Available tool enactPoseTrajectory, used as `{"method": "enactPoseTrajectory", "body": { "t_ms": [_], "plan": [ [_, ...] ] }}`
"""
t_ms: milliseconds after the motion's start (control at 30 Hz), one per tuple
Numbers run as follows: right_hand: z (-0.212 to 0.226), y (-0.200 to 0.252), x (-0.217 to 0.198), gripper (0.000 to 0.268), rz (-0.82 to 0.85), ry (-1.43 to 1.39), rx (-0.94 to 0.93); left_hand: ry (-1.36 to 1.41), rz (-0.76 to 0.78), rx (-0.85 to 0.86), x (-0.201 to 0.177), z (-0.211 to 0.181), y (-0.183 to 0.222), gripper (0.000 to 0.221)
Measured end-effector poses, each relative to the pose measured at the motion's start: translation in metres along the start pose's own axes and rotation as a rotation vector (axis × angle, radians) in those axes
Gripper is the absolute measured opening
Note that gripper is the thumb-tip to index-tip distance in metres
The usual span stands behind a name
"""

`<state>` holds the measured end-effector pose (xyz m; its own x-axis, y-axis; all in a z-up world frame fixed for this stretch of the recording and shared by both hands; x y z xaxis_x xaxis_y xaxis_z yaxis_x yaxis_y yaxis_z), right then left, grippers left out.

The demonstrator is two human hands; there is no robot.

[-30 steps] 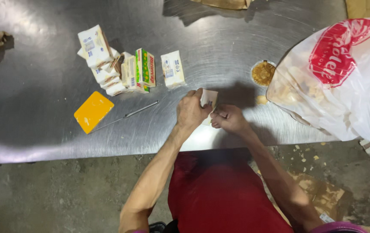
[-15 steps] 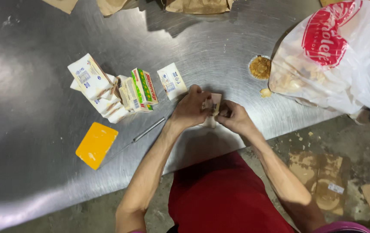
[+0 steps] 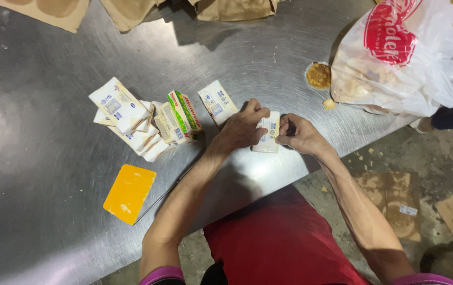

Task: The person unwraps blocks of cheese and uses a small tool to poke multiple holes into the surface of each block on a metal prep table.

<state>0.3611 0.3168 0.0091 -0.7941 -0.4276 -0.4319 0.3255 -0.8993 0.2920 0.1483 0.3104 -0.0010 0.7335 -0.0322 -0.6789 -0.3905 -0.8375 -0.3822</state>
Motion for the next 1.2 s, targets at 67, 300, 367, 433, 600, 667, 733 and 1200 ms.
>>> {"method": "enactPoseTrajectory", "body": {
  "t_ms": [67,300,367,433,600,667,733,1200],
  "plan": [
    [-0.004,-0.002,-0.004,0.037,0.007,0.018,0.034,-0.007,-0.007,0.008,0.0,-0.001,-0.002,0.034],
    [-0.027,-0.014,-0.029,0.045,0.129,-0.037,-0.008,-0.041,0.074,-0.078,0.027,-0.002,-0.002,0.021],
    [-0.027,-0.013,-0.027,0.042,0.16,-0.071,0.025,-0.055,0.046,-0.106,0.03,-0.003,0.005,0.014],
    [-0.019,-0.009,-0.029,0.049,0.14,0.023,-0.04,0.098,-0.091,-0.078,0.024,-0.006,0.024,0.011],
    [0.004,-0.008,-0.02,0.066,0.12,0.195,-0.213,0.206,-0.257,-0.347,0.018,-0.014,0.065,0.012],
    [0.018,-0.002,-0.016,0.064,0.106,0.159,-0.448,0.208,-0.392,-0.436,0.013,-0.023,0.071,0.014],
    [0.029,0.004,-0.006,0.063,0.093,0.245,-0.383,-0.003,-0.501,-0.776,0.01,-0.033,0.074,0.023],
    [0.048,0.014,0.006,0.04,0.107,0.512,-0.352,0.461,-0.506,-0.776,0.063,-0.049,0.081,0.04]
  ]
}}
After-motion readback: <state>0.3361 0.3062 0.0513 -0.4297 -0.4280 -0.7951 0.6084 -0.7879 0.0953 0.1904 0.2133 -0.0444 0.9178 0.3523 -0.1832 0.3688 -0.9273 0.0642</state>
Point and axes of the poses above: each hand's wrist, its own y-axis away from the middle knuckle, its own x-axis out of the palm, z = x × y, the point moved 2 cm from there along -y, towards the middle knuckle, and after that the axes turned 7 degrees about -y, right-handed, at the moved point
